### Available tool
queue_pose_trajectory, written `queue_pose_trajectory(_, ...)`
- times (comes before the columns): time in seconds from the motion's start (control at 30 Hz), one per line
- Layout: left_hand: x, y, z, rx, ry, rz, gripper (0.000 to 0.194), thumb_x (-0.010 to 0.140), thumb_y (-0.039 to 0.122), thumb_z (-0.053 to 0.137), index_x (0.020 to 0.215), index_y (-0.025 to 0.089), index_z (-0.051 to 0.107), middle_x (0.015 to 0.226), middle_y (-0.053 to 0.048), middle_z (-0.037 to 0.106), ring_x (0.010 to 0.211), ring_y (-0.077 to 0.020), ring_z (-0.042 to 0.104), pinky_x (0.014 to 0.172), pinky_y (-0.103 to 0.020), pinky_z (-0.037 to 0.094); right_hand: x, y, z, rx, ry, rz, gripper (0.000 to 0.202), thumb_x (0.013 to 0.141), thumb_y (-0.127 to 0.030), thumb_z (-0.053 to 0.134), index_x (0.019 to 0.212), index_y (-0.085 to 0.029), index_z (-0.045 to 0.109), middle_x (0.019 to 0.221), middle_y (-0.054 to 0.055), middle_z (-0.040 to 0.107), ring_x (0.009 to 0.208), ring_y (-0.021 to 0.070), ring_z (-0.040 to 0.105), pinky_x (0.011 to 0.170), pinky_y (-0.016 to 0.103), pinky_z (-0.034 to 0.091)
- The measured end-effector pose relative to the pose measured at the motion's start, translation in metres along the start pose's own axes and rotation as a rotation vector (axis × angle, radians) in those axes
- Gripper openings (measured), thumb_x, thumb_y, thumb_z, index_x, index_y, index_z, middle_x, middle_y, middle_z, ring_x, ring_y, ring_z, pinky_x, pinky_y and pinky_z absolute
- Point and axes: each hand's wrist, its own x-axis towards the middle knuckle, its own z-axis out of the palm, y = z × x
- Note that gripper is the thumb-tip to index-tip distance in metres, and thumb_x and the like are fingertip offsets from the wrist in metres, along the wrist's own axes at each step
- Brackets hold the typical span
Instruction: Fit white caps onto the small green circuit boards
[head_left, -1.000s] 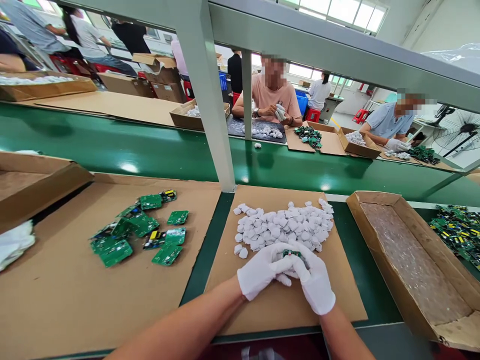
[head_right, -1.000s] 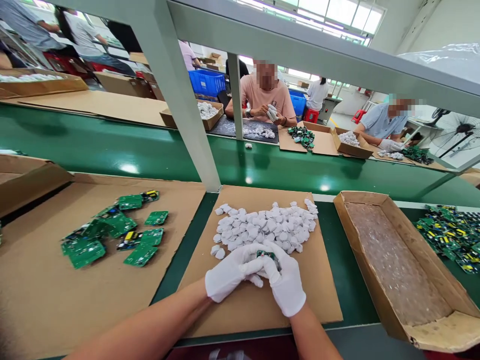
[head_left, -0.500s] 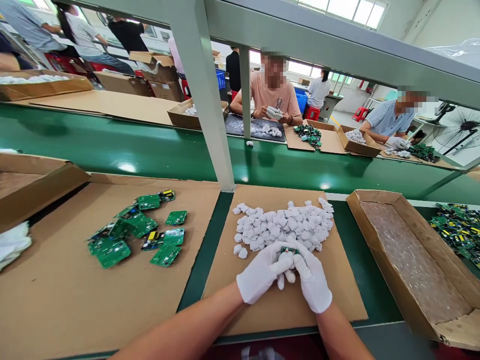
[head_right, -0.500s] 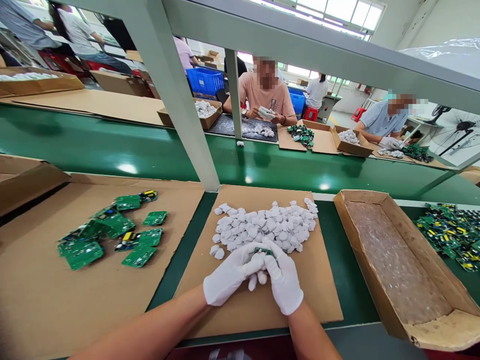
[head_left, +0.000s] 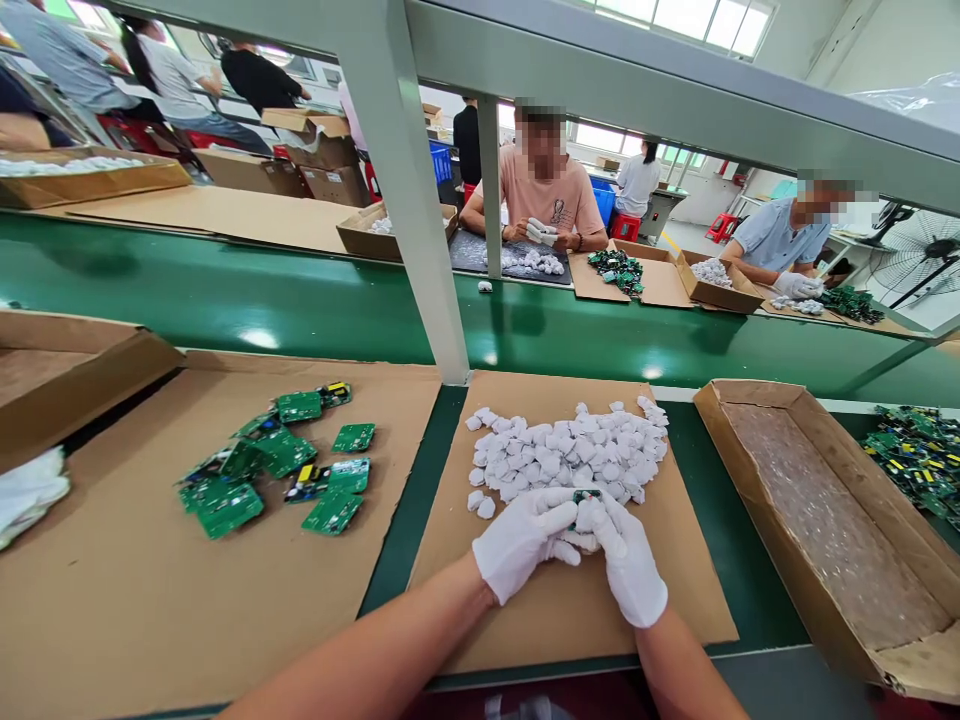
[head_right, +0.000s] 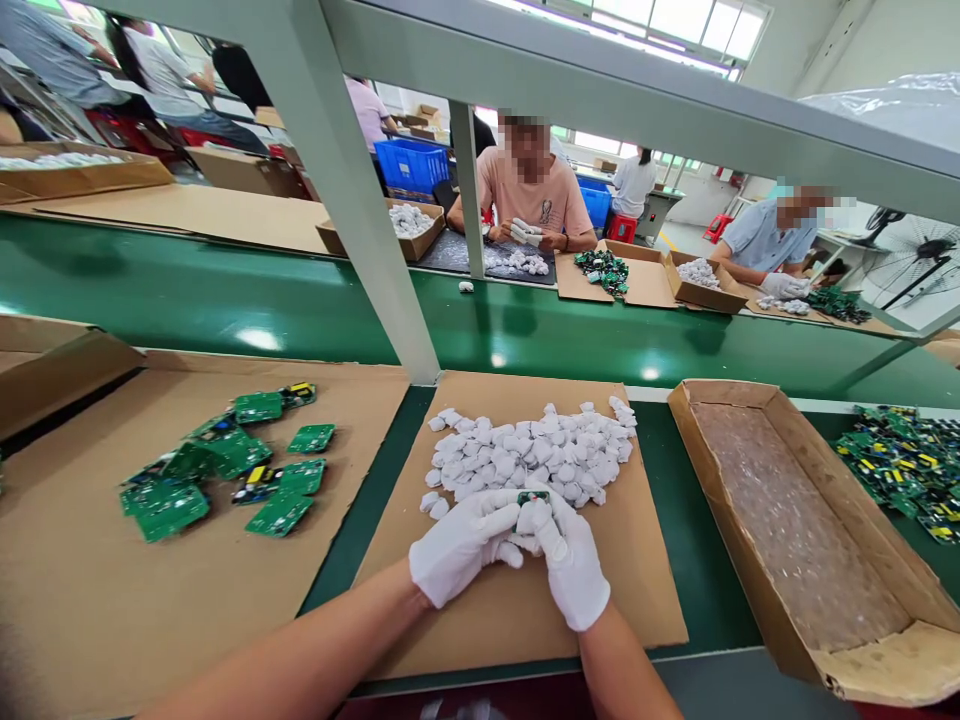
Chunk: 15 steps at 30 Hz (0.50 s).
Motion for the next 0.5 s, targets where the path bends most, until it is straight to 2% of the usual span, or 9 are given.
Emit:
queue_pose_trajectory(0.13,0.0,0.0,0.0,-0.029,0.0,-0.025,0.03,0.071,0.035,0.069,0.089,0.012,0.065,0.076,-0.007,0.064,0.067,-0.0138,0.063,0.055,-0.02,0.047,0.0,0.002,0.002,-0.011,-0.004,-0.003,0.039,0.089,-0.044,0.045,0.116,-0.021,0.06,0.112,0.005,0.064,0.109,0.0226,0.054,0.097,0.037,0.042)
queue_pose_trajectory(0.27,0.001,0.0,0.006,0.043,0.053,-0.008,0.035,0.068,0.038,0.071,0.09,0.012,0.065,0.076,-0.008,0.066,0.066,-0.014,0.063,0.053,-0.02,0.048,-0.001,0.003,0.004,-0.044,0.048,-0.001,0.041,0.089,-0.046,0.046,0.117,-0.019,0.058,0.106,0.006,0.066,0.101,0.0219,0.059,0.09,0.033,0.048)
queue_pose_trajectory(0.43,0.001,0.001,0.011,0.079,-0.029,0.047,0.037,0.074,0.046,0.063,0.089,0.012,0.064,0.076,-0.008,0.067,0.067,-0.0137,0.062,0.054,-0.019,0.048,-0.002,0.006,0.005,0.013,0.061,0.029,0.037,0.087,-0.047,0.049,0.109,-0.019,0.059,0.09,0.003,0.066,0.085,0.0187,0.061,0.076,0.027,0.052)
queue_pose_trajectory(0.5,0.001,0.001,0.013,0.124,-0.019,0.054,0.037,0.073,0.046,0.064,0.089,0.012,0.063,0.072,-0.007,0.066,0.064,-0.0126,0.061,0.053,-0.019,0.048,-0.002,0.006,0.006,0.002,0.072,0.024,0.035,0.087,-0.046,0.048,0.105,-0.019,0.059,0.085,0.002,0.065,0.08,0.0172,0.06,0.072,0.025,0.051)
